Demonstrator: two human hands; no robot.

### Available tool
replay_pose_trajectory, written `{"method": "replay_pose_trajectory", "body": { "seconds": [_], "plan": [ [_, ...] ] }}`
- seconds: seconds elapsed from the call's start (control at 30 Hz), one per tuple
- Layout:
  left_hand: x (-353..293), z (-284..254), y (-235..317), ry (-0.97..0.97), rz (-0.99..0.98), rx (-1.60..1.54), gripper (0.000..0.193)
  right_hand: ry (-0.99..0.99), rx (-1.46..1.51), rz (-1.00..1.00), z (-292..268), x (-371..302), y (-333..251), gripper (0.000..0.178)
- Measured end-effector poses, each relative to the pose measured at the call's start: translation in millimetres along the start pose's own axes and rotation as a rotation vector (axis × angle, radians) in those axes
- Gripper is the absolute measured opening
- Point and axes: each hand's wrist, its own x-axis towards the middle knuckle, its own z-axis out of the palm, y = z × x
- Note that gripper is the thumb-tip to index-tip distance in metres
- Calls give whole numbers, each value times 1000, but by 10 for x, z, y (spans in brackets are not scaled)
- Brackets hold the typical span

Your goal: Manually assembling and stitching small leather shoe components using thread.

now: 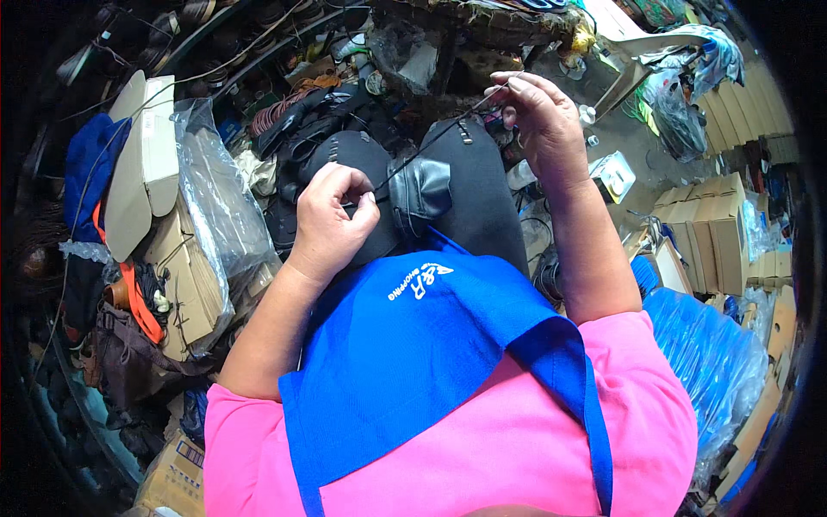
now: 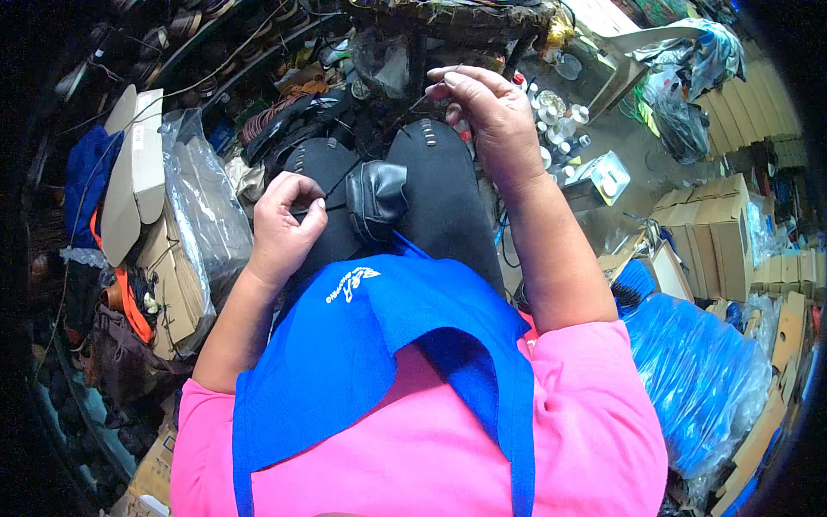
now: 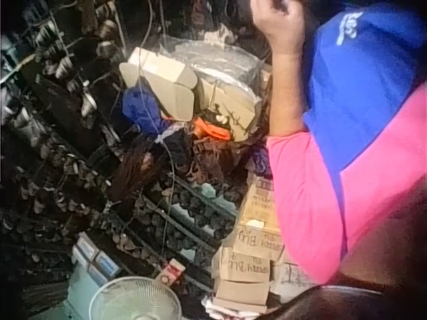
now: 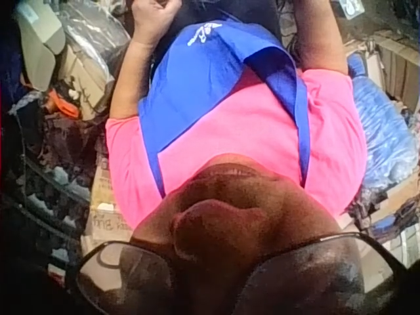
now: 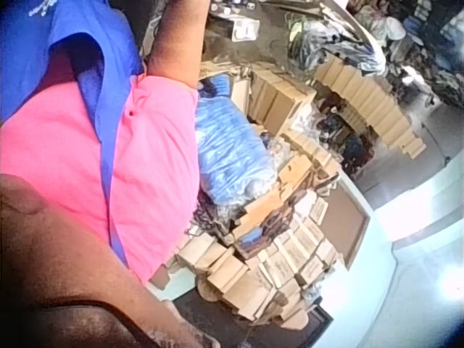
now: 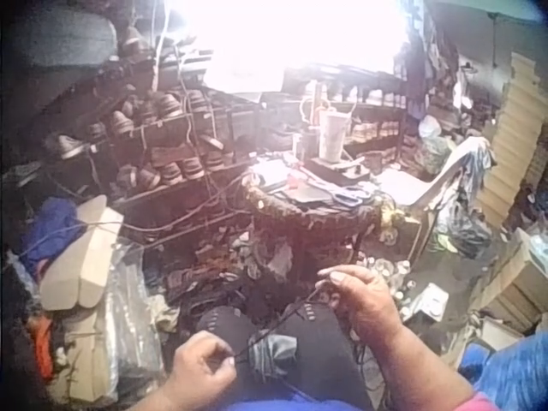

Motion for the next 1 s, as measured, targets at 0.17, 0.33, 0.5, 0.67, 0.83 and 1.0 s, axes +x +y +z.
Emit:
{"method": "replay_pose_trajectory", "body": {
  "seconds": [0.17,0.33,0.5,0.67,0.83,1.0],
  "plan": [
    [56,-108,-308,81,-222,-225,57,-24,-39,8,1,-25,-48,23],
    [401,-200,51,180,-97,-397,46,-156,-80,-8,184,-87,-116,18],
    [523,-23,482,-210,-91,-431,16,-224,-115,-40,368,-149,-184,18],
    [539,4,467,-242,-182,-615,15,-238,-119,-47,422,-155,-204,19],
    [540,7,470,-231,-163,-605,14,-236,-152,-52,463,-174,-200,17],
    [529,42,461,-195,-191,-677,11,-224,-121,-87,482,-173,-137,16]
  ]
}}
